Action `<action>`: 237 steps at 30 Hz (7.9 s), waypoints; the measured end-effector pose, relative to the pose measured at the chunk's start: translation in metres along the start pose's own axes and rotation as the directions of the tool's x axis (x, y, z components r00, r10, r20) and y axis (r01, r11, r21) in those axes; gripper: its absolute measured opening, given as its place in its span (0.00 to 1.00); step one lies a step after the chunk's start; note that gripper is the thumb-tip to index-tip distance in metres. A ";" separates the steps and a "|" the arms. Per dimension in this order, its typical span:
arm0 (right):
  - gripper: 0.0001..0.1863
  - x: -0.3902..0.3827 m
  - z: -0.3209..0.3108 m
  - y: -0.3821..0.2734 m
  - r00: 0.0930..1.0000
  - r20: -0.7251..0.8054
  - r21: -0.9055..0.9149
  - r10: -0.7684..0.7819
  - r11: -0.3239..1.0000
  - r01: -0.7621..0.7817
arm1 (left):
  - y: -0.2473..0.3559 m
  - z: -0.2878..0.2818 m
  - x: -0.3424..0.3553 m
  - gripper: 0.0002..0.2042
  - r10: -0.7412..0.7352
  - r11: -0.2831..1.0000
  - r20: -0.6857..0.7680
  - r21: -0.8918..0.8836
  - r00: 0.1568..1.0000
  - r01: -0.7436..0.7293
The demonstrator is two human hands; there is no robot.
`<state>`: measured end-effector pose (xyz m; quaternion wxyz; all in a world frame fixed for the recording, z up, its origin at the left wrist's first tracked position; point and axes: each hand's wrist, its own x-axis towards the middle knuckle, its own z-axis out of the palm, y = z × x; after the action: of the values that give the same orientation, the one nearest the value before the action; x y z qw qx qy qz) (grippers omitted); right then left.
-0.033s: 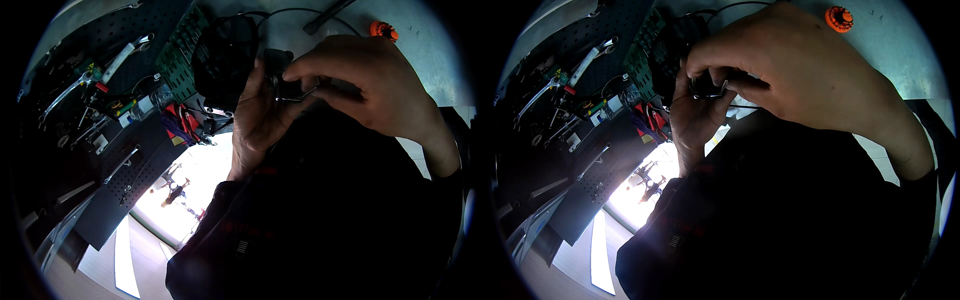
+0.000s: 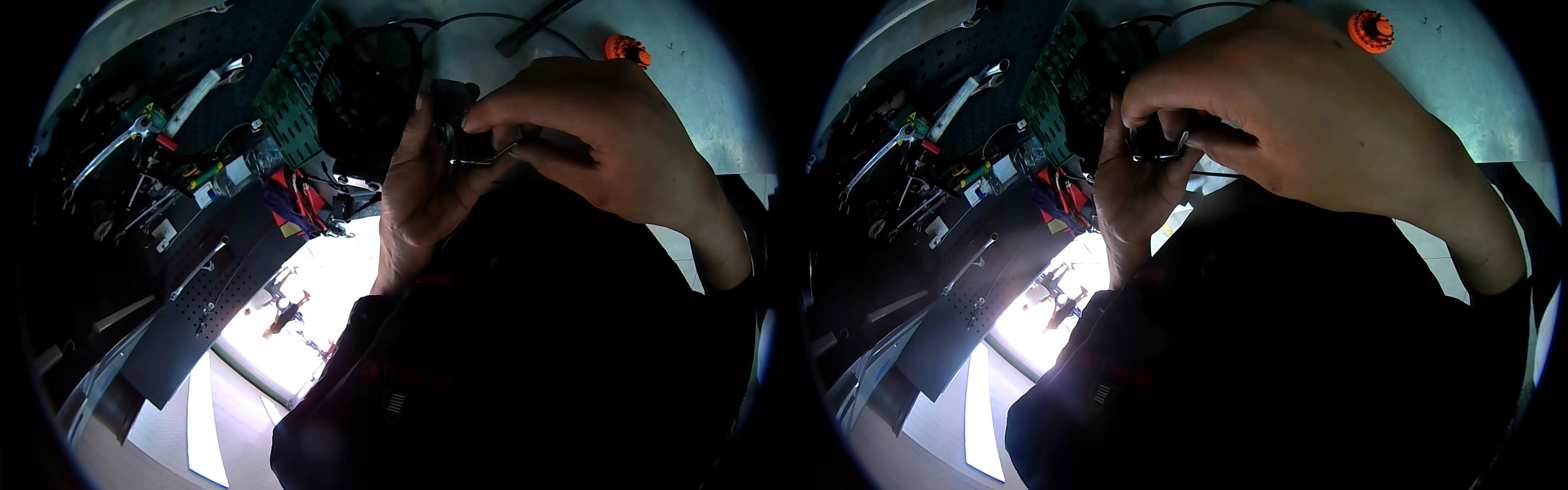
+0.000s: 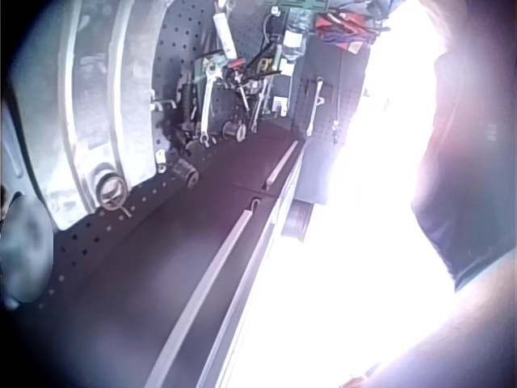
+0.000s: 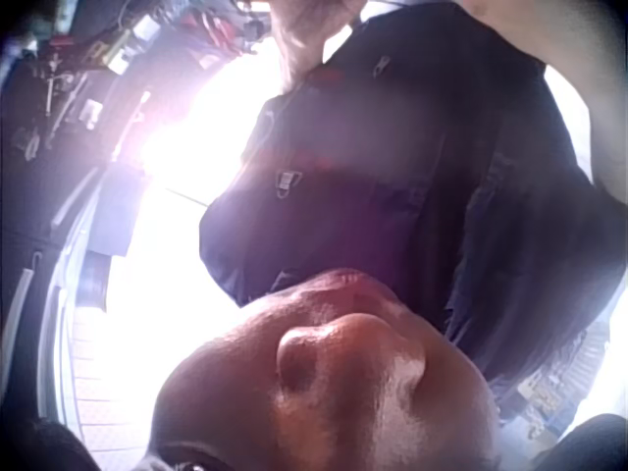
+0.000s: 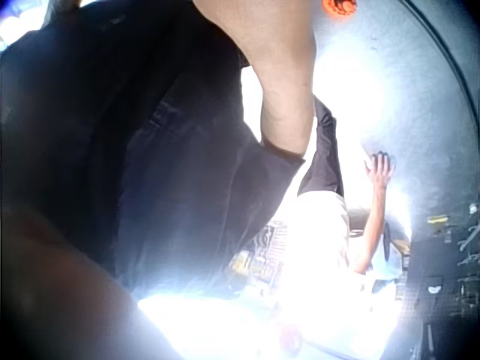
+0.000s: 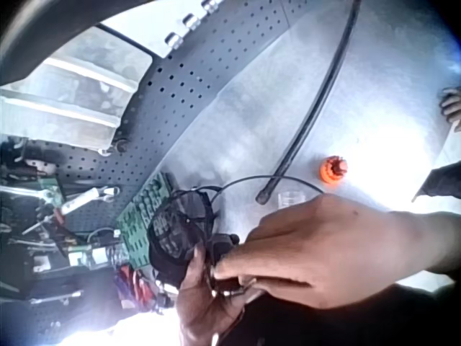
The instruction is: The person disassembles a car key fob, removes the internal components, and uses a small screwdriver to adjust or replace parts inside the casing. The person then reassembles the key fob.
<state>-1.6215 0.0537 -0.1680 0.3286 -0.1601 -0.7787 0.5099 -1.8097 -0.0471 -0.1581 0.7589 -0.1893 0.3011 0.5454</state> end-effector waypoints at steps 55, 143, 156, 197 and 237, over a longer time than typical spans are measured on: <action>0.10 0.003 -0.001 -0.010 0.998 -0.043 0.010 -0.041 0.999 0.042 | -0.003 0.012 -0.006 0.23 0.057 0.998 -0.066 0.014 0.996 -0.056; 0.09 -0.026 0.016 -0.008 0.941 -0.213 0.111 0.263 0.963 -0.244 | 0.003 0.001 0.027 0.26 0.223 0.913 0.183 0.304 0.957 -0.271; 0.14 -0.022 0.015 0.012 0.962 -0.138 0.248 0.235 0.949 -0.197 | 0.012 -0.011 0.030 0.24 0.043 0.995 0.211 0.082 0.977 -0.062; 0.12 -0.037 0.058 0.099 0.862 -0.466 -0.289 0.200 0.886 -0.362 | 0.008 -0.068 0.097 0.14 0.296 0.922 -0.036 0.272 0.955 -0.276; 0.16 -0.019 0.002 0.006 0.922 -0.352 0.156 0.162 0.981 -0.113 | 0.005 0.003 0.060 0.30 0.220 0.937 0.483 0.138 0.848 -0.322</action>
<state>-1.6093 0.0438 -0.1807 0.4402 -0.2837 -0.6556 0.5440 -1.8004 -0.0001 -0.1954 0.7390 0.0727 0.1936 0.6411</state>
